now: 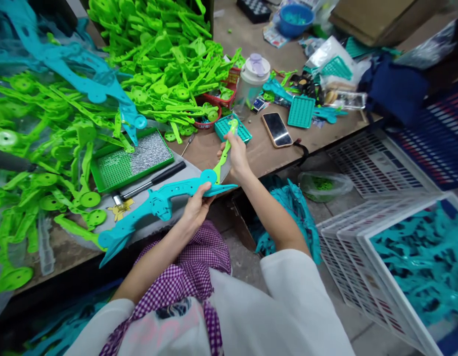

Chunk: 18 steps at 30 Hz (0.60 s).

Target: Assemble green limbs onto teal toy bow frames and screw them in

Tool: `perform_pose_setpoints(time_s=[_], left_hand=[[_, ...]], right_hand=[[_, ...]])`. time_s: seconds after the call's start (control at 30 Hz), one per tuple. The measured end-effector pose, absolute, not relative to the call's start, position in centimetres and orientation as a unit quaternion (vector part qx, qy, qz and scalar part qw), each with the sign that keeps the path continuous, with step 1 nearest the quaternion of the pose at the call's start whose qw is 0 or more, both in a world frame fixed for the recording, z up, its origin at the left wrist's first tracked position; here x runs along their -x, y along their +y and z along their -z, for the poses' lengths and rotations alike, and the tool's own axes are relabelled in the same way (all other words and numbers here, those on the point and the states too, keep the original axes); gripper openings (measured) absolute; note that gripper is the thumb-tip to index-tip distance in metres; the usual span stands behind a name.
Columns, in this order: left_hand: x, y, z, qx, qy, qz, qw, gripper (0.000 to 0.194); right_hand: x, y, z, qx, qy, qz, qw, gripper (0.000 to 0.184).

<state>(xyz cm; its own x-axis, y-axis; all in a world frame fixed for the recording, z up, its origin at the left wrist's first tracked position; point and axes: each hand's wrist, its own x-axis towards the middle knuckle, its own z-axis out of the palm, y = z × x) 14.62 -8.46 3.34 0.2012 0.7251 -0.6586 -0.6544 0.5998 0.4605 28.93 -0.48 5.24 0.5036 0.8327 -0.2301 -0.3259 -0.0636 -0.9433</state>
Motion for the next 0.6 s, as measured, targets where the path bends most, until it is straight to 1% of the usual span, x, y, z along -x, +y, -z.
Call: perform_pose_setpoints(time_s=[0.1, 0.3, 0.37, 0.43, 0.5, 0.53, 0.57, 0.6], left_hand=[[-14.3, -8.0, -3.2, -0.066, 0.451, -0.437, 0.776, 0.032], [-14.4, -7.3, -3.0, -0.082, 0.451, -0.425, 0.781, 0.028], [-14.0, -7.5, -2.7, -0.095, 0.441, -0.403, 0.796, 0.026], [-12.4, -8.4, -2.3, -0.133, 0.425, -0.351, 0.824, 0.026], [-9.1, -10.3, -2.1, -0.222, 0.407, -0.283, 0.84, 0.03], [-6.9, -11.5, -2.0, -0.292, 0.4, -0.26, 0.829, 0.033], [-4.3, -13.0, -2.0, -0.386, 0.392, -0.244, 0.798, 0.033], [-1.4, -14.4, -2.0, -0.482, 0.409, -0.255, 0.732, 0.027]], right_hand=[[-29.3, 0.7, -5.5, 0.582, -0.251, -0.455, 0.625, 0.041], [-29.4, 1.6, -5.2, 0.585, -0.271, -0.436, 0.629, 0.038], [-29.4, 1.6, -4.8, 0.591, -0.27, -0.433, 0.625, 0.04], [-29.8, 1.8, -4.2, 0.598, -0.279, -0.427, 0.618, 0.042], [-30.3, 2.1, -3.3, 0.605, -0.299, -0.417, 0.609, 0.044], [-30.6, 2.3, -2.8, 0.609, -0.308, -0.412, 0.604, 0.046], [-31.0, 2.4, -2.1, 0.616, -0.316, -0.405, 0.597, 0.046], [-31.3, 2.6, -1.3, 0.626, -0.321, -0.398, 0.59, 0.047]])
